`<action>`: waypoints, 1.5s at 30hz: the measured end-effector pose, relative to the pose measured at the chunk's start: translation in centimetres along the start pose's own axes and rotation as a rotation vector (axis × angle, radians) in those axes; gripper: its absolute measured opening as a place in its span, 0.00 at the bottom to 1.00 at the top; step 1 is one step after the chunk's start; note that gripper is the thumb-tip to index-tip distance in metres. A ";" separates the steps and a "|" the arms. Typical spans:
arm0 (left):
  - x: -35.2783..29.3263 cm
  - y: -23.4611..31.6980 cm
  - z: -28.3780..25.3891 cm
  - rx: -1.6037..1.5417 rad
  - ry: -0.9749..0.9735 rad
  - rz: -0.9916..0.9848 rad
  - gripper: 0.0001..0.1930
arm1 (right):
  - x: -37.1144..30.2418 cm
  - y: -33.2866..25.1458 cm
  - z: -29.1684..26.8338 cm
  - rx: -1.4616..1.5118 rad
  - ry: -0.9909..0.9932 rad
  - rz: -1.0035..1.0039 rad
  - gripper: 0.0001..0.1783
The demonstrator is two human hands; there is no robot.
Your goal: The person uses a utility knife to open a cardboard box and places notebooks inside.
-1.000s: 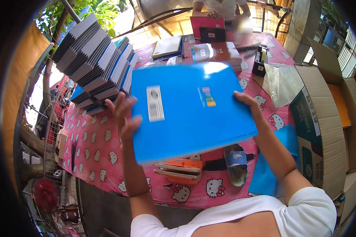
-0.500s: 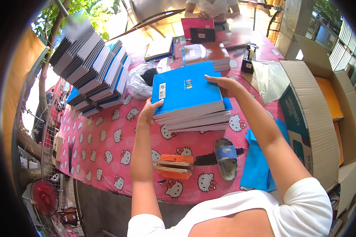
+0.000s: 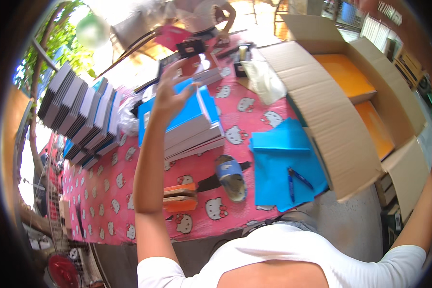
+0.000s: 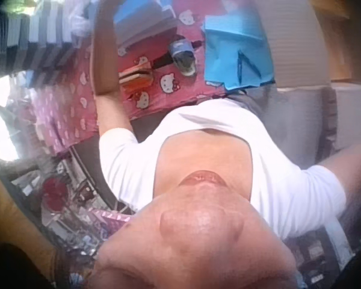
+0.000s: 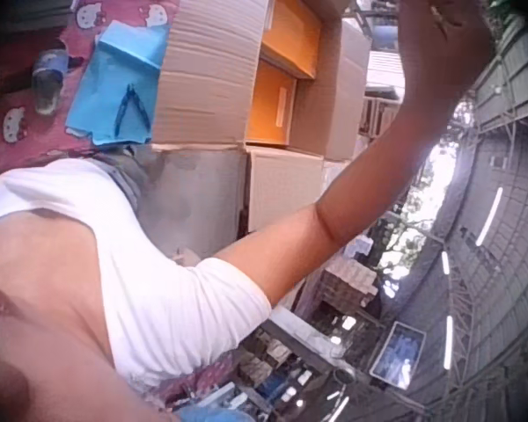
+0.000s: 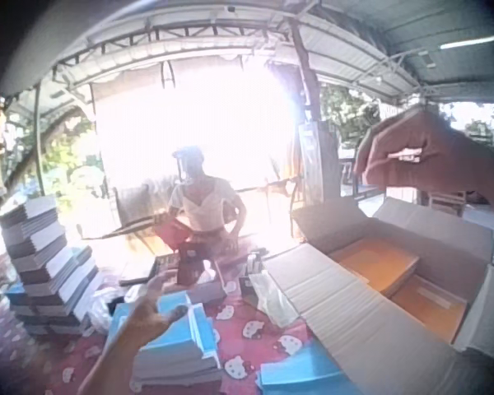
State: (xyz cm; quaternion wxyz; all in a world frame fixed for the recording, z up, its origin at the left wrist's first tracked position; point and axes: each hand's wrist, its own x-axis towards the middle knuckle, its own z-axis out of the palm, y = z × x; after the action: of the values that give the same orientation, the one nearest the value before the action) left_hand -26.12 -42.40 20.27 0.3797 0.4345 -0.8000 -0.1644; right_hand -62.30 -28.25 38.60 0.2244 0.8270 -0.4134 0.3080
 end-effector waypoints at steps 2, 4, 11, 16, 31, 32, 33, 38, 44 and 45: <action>1.4 7.9 5.5 -0.082 -0.203 0.439 0.34 | -6.2 3.6 -1.0 0.083 -0.406 0.074 0.06; 1.7 15.9 10.4 -0.082 -0.425 0.777 0.38 | -10.8 4.9 -1.5 0.014 -0.521 0.041 0.04; -0.6 24.7 20.8 0.152 -0.883 0.916 0.26 | -21.5 10.8 0.3 0.130 -0.779 -0.083 0.06; -4.7 21.4 22.7 0.023 -0.382 0.917 0.17 | -23.6 10.5 6.2 0.322 -0.744 -0.416 0.15; -4.7 23.9 21.9 0.042 -0.501 0.687 0.19 | -23.3 8.3 12.7 0.423 -0.836 -0.570 0.17; -4.1 24.4 20.9 -0.033 -0.626 0.634 0.23 | -22.0 8.7 11.1 0.382 -0.847 -0.563 0.16; -3.8 24.3 21.1 -0.025 -0.628 0.630 0.23 | -21.0 9.1 9.5 0.338 -0.855 -0.559 0.16; -0.3 29.6 23.7 -1.228 -0.289 -0.381 0.32 | -19.7 12.7 4.9 0.414 -0.686 -0.499 0.14; 1.7 32.7 28.5 -1.485 -0.536 -1.112 0.46 | -19.4 13.9 3.5 0.402 -0.723 -0.441 0.13; 1.7 32.8 28.6 -1.478 -0.537 -1.111 0.46 | -19.6 13.8 3.5 0.499 -0.683 -0.403 0.12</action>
State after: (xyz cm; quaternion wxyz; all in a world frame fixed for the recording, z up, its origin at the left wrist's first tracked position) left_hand -66.82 -27.09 21.71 0.2296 0.3502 -0.2345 -0.8773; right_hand -81.76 -27.43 24.11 -0.0750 0.9735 -0.2082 0.0585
